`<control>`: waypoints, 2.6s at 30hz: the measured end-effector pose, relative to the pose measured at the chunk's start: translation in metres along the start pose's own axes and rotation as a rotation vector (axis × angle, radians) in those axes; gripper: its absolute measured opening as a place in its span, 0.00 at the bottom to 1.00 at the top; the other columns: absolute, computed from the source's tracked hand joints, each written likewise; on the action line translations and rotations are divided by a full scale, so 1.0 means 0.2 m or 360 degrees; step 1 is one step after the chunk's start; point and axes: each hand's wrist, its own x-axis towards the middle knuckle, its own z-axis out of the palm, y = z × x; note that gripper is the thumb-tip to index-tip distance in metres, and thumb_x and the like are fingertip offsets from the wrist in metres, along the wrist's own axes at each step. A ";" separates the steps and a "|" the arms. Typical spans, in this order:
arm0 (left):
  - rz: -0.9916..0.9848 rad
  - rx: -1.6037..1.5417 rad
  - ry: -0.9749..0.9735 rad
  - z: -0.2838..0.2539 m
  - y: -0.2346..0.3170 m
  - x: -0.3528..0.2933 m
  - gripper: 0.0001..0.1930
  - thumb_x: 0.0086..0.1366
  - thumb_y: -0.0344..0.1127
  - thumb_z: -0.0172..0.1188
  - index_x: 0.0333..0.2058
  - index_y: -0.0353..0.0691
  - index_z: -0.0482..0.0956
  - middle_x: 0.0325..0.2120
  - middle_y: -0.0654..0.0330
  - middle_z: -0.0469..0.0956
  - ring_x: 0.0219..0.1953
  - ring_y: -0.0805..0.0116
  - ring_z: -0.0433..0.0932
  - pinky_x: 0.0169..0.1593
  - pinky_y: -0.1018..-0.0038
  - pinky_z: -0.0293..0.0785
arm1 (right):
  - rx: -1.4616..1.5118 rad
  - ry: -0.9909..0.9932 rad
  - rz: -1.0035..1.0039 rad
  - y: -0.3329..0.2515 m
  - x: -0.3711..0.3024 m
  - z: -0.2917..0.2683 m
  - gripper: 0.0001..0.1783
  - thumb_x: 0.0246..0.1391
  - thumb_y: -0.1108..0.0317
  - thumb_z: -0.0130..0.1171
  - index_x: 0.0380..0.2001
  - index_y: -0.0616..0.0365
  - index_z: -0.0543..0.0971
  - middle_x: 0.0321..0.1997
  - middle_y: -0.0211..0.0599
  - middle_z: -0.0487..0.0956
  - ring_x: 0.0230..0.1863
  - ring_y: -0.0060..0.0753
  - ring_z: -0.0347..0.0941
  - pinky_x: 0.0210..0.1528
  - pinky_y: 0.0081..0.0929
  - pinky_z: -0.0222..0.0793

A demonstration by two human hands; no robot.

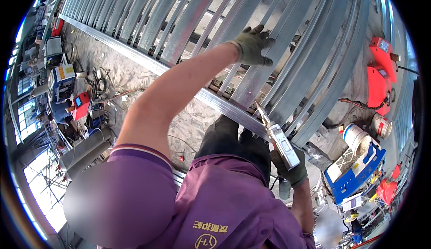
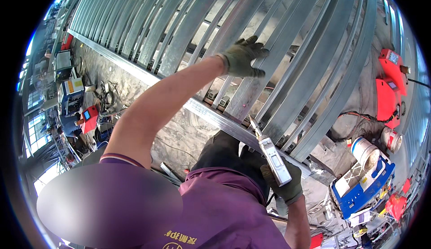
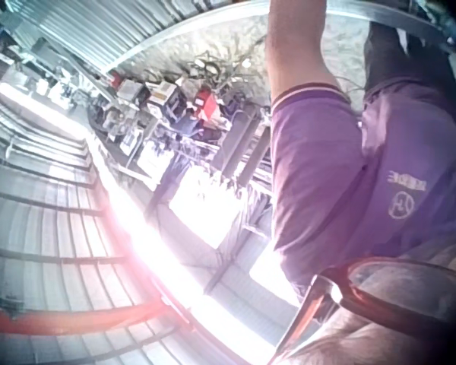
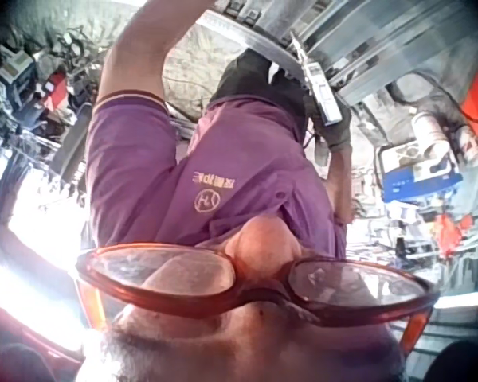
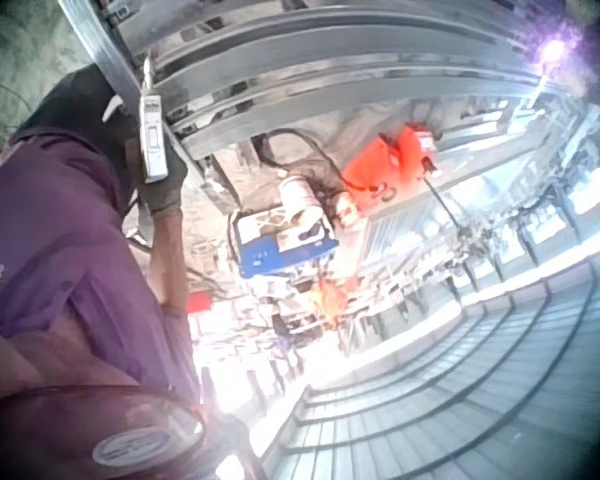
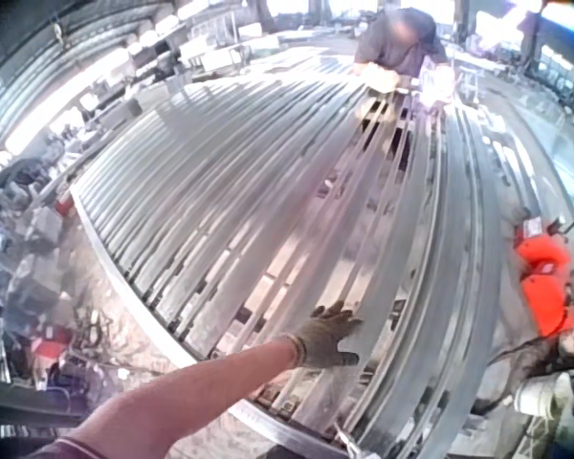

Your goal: The person welds metal bars onto a large metal frame using a handheld welding tool. They repeatedly position the tool at joints, create welds with visible sparks, and move along the frame to join multiple sections.

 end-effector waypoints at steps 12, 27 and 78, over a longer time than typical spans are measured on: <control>0.0049 0.0218 0.0078 0.10 -0.34 -0.25 0.42 0.76 0.63 0.60 0.81 0.52 0.63 0.87 0.51 0.39 0.89 0.51 0.32 0.87 0.47 0.29 | -0.0327 -0.0092 -0.0116 -0.06 0.08 0.15 0.32 0.64 0.38 0.72 0.63 0.44 0.84 0.47 0.40 0.91 0.47 0.50 0.90 0.46 0.41 0.86; 0.0100 0.0165 0.0176 0.23 -0.39 -0.17 0.40 0.75 0.64 0.61 0.79 0.56 0.67 0.87 0.52 0.42 0.89 0.51 0.34 0.87 0.46 0.32 | -0.0168 -0.0544 0.0137 -0.24 0.42 -0.14 0.30 0.63 0.43 0.76 0.61 0.47 0.86 0.51 0.40 0.92 0.52 0.41 0.91 0.57 0.36 0.87; -0.0019 0.0140 0.0260 0.17 -0.33 -0.20 0.34 0.78 0.64 0.56 0.77 0.63 0.73 0.88 0.62 0.41 0.89 0.57 0.36 0.88 0.50 0.30 | 0.0354 -0.1127 -0.0033 -0.03 1.05 -0.09 0.23 0.63 0.65 0.80 0.59 0.56 0.88 0.53 0.41 0.93 0.53 0.31 0.90 0.53 0.31 0.86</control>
